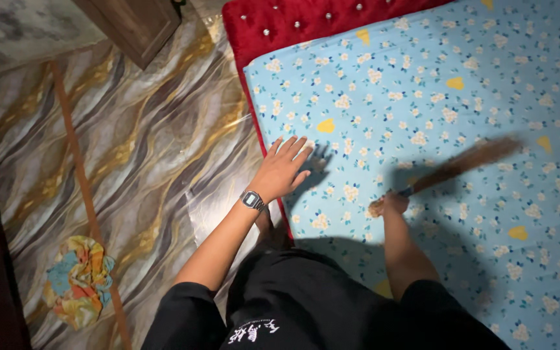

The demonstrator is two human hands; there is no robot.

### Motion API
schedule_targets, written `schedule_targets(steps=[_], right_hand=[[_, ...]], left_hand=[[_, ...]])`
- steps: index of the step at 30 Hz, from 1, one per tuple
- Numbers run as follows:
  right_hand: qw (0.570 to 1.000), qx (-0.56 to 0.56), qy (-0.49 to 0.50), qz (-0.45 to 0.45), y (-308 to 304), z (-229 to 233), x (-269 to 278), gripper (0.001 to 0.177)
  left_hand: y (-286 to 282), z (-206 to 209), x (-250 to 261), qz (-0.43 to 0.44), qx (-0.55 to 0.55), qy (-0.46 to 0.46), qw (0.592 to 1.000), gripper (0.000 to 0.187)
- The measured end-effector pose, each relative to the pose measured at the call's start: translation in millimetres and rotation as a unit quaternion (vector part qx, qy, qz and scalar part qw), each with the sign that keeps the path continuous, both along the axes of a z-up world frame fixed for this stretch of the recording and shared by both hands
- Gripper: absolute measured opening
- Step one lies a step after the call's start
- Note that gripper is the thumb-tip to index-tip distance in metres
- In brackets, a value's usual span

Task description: The person cleans a bed by brushing the surface of the blue floral sheet with a hand broom and smoothing the sheet by hand.

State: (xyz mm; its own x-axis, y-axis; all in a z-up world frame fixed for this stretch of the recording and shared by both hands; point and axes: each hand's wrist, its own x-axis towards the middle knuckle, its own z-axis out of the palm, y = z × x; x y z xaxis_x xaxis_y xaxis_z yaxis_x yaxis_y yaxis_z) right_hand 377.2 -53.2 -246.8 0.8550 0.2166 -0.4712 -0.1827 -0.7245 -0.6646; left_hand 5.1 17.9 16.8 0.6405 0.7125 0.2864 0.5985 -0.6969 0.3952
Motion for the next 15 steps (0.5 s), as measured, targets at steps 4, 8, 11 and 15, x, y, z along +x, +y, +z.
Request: schedule_targets(steps=[4,8,11,15], right_hand=[[0.978,-0.087,-0.016,0.187,-21,-29,-52,0.020],[0.830,-0.091,-0.120,0.537,-60,-30,-125,0.024],[0.709,-0.057,-0.209,0.672,-65,-13,-154,0.029],[0.683,-0.068,-0.230,0.690,-61,7,-153,0.027]], left_hand=[[0,0,-3,0.009,-0.006,0.006,1.000,0.048],[6,-1,4,-0.002,0.006,0.020,1.000,0.051],[12,1,10,-0.022,0.013,0.008,1.000,0.050],[19,7,19,-0.041,0.001,0.005,0.999,0.050]])
